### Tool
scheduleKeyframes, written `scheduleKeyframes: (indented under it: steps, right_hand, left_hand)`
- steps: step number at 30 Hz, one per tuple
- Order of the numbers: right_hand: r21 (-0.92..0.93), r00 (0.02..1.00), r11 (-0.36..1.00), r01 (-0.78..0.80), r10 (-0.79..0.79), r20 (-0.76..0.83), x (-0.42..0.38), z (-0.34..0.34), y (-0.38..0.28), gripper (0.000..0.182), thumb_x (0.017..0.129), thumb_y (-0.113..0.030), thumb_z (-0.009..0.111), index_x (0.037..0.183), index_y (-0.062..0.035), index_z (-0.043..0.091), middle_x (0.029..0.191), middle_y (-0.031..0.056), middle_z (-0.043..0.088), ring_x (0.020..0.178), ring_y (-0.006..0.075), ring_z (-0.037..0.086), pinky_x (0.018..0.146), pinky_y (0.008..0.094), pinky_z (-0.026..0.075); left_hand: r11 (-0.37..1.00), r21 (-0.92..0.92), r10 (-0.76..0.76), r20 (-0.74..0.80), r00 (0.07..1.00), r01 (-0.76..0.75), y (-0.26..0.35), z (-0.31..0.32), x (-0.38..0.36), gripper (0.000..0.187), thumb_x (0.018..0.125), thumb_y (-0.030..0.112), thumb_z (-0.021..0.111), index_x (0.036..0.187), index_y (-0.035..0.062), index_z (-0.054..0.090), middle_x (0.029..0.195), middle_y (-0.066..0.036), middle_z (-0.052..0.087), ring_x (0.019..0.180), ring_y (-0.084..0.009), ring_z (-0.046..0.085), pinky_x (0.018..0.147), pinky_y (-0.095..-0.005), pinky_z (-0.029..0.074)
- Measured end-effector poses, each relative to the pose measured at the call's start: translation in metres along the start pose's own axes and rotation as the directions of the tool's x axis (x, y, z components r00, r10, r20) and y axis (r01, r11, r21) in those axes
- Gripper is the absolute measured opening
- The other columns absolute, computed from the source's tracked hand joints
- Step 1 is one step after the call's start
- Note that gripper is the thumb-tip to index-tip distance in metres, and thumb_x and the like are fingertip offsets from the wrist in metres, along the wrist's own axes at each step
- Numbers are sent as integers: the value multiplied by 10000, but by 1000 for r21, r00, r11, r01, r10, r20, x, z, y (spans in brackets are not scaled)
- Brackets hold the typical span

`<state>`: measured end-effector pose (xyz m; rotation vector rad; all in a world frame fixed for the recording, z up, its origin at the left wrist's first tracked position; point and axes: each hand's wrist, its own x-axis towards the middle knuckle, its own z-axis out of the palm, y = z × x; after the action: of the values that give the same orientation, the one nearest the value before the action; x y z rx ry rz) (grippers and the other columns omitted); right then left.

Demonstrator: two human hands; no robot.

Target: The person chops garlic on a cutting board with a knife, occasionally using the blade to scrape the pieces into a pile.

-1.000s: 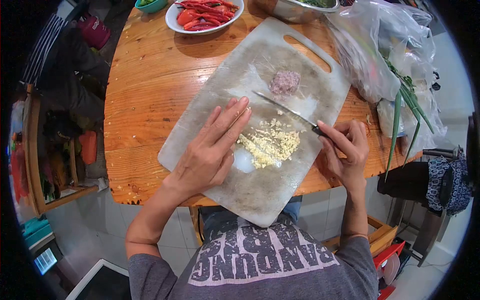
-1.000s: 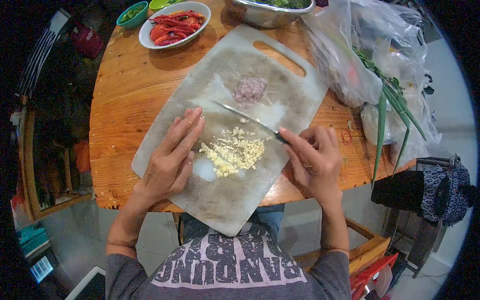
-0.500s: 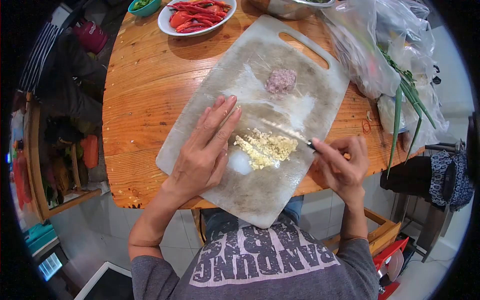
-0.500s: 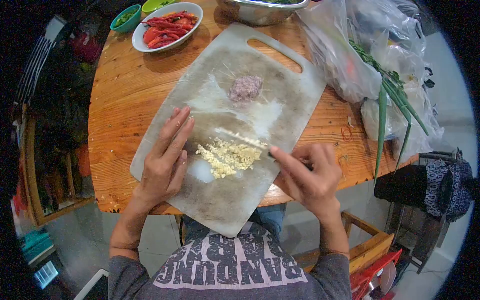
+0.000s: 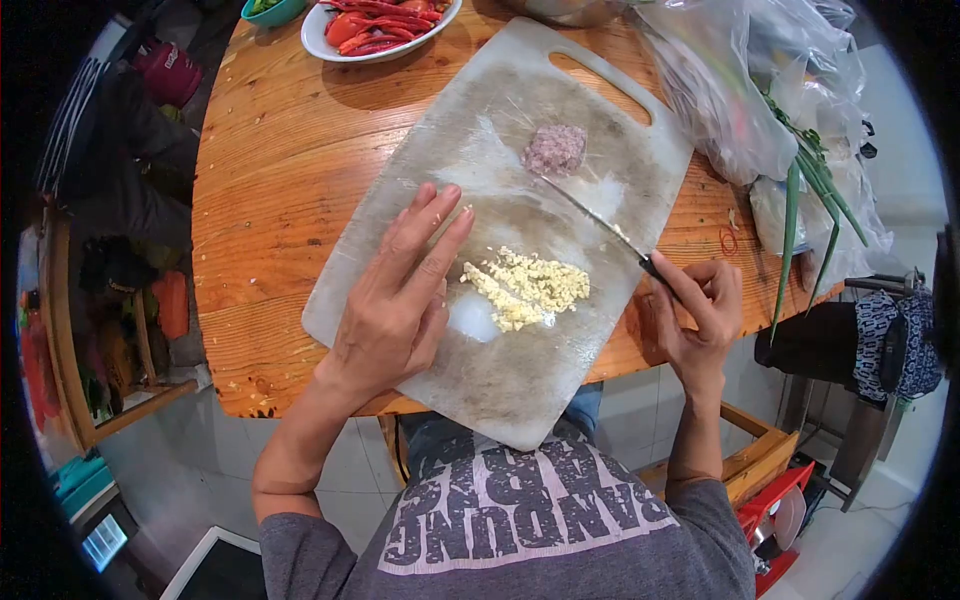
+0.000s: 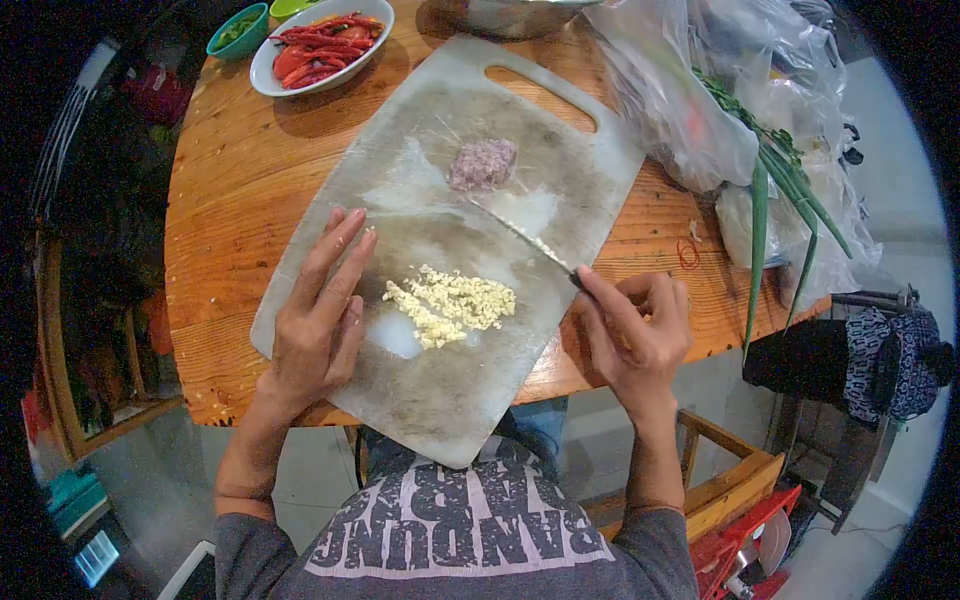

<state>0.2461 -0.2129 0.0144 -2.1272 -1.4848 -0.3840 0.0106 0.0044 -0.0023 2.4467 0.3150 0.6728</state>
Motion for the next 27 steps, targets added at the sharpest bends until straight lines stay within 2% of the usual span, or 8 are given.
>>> scheduleKeyframes:
  steps: [4,11,14,19,21,24,27]
  right_hand:
    - [-21,999,999,38,-38,2,-3,3,13,424,698,-63,834,1109,-162,792,760,20,541,677,182,479,576,307,396]
    - [90,975,972,217,-221,34,0,9,-6,449,663,-65,827,1097,-175,795,713,1,523,636,159,478,519,289,379]
    - [143,972,963,229,-234,15,5,10,-14,446,667,-73,820,1103,-161,792,727,-4,531,641,156,477,520,280,373]
    - [294,976,943,155,-193,105,11,3,-3,397,718,-96,814,1113,-114,783,776,30,568,666,188,498,578,310,396]
    - [409,971,911,60,-149,188,12,-4,10,349,764,-111,798,1112,-88,777,805,63,593,691,206,524,606,332,407]
    - [443,895,890,108,-281,347,23,-19,20,344,768,-123,796,1110,-89,779,818,60,597,707,207,538,603,333,406]
    - [439,820,886,147,-358,447,31,-24,20,360,749,-145,808,1108,-144,788,817,40,589,724,213,550,606,340,419]
  left_hand:
    - [1000,-4,2,-7,1000,-2,0,1,1,680,791,-132,531,1457,-5,491,1546,-195,417,1453,-406,379,1193,-495,334]
    - [1000,19,-6,-23,1000,6,0,2,0,695,789,-136,528,1468,5,483,1544,-192,417,1452,-395,382,1192,-493,343]
    - [999,35,-20,-17,1000,21,2,1,1,699,788,-145,522,1470,6,482,1545,-189,418,1458,-388,377,1193,-490,340]
    - [1000,1,-15,-26,1000,15,2,-1,2,643,828,-163,471,1454,-21,491,1537,-201,433,1468,-385,368,1195,-452,325]
    - [1000,2,-11,-54,999,11,2,0,1,630,831,-161,462,1446,-30,498,1518,-204,452,1460,-384,383,1188,-447,332]
    - [1000,16,-12,-105,994,14,2,-2,0,629,823,-159,466,1437,-29,512,1489,-203,481,1438,-388,413,1170,-444,361]
    - [1000,19,1,-157,988,2,-1,0,2,648,802,-162,483,1429,-7,533,1466,-194,501,1404,-396,457,1135,-442,419]
